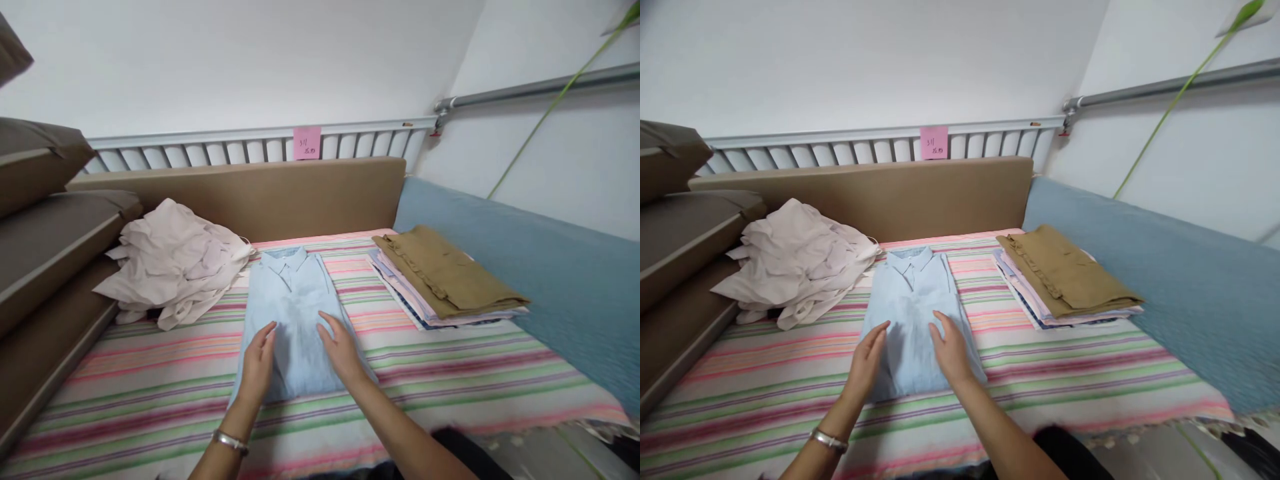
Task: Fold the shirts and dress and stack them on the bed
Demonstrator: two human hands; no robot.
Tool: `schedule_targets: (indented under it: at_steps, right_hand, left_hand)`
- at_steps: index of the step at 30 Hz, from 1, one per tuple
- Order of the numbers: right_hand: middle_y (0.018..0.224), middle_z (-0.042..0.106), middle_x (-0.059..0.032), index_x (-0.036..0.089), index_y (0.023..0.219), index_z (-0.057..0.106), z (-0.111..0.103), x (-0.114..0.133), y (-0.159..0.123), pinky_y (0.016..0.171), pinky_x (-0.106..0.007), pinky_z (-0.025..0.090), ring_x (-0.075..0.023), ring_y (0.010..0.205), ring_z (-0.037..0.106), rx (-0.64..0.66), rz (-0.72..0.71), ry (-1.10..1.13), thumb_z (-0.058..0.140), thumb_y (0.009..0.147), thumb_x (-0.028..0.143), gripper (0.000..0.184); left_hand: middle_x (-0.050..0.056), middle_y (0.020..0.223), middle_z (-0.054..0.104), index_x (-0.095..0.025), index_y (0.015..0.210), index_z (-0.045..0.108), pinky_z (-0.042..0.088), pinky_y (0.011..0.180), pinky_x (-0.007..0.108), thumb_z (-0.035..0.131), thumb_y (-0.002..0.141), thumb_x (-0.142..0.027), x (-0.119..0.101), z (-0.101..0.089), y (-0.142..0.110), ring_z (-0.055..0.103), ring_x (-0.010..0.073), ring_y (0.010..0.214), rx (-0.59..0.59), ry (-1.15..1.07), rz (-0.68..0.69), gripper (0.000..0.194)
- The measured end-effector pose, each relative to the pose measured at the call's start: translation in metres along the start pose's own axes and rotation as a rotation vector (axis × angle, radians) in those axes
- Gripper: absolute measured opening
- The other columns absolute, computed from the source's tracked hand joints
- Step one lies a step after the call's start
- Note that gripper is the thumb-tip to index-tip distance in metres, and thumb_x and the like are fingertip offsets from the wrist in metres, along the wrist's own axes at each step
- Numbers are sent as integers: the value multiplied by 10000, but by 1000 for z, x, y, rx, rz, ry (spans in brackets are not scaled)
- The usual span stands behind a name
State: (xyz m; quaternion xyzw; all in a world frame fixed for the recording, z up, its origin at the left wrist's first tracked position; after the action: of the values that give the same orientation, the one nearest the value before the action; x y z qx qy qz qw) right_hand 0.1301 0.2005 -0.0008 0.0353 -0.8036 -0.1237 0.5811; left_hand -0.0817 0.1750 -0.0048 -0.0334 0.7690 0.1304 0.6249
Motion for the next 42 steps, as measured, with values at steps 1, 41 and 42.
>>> schedule_targets:
  at_steps: [1, 41, 42]
  right_hand:
    - [1291, 538, -113, 196, 1175, 573, 6, 13, -1, 1067, -451, 285, -244, 1250, 426, 49, -126, -146, 496, 831, 372, 394]
    - [545, 607, 58, 204, 621, 610, -89, -96, -89, 509, -210, 382, -103, 475, 537, -73, 545, 118, 701, 617, 194, 91]
    - [515, 591, 62, 201, 601, 599, -88, -97, -88, 490, -205, 366, -99, 452, 528, -53, 566, 103, 700, 619, 185, 104]
  left_hand:
    - [104, 1248, 574, -212, 1112, 615, 283, 1066, 460, 499, 836, -374, -7, 11, -2, 457, 250, 1219, 57, 147, 80, 340]
    - [18, 627, 647, -159, 779, 531, 472, 472, 222, 653, 745, -224, 66, -78, -100, 620, 136, 488, -115, -199, -636, 142]
    - [25, 626, 650, -157, 772, 529, 474, 469, 229, 665, 736, -230, 66, -78, -101, 625, 146, 490, -113, -201, -645, 158]
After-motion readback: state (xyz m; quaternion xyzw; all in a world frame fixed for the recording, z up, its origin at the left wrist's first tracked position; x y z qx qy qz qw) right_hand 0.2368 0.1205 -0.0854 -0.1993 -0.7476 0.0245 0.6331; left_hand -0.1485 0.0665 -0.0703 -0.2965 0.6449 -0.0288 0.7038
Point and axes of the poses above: each hand's wrist, its own y-axis towards the middle knuckle, its own z-axis out of the palm, x = y × z, the point moved 7 cm from there along y, towards the middle knuckle
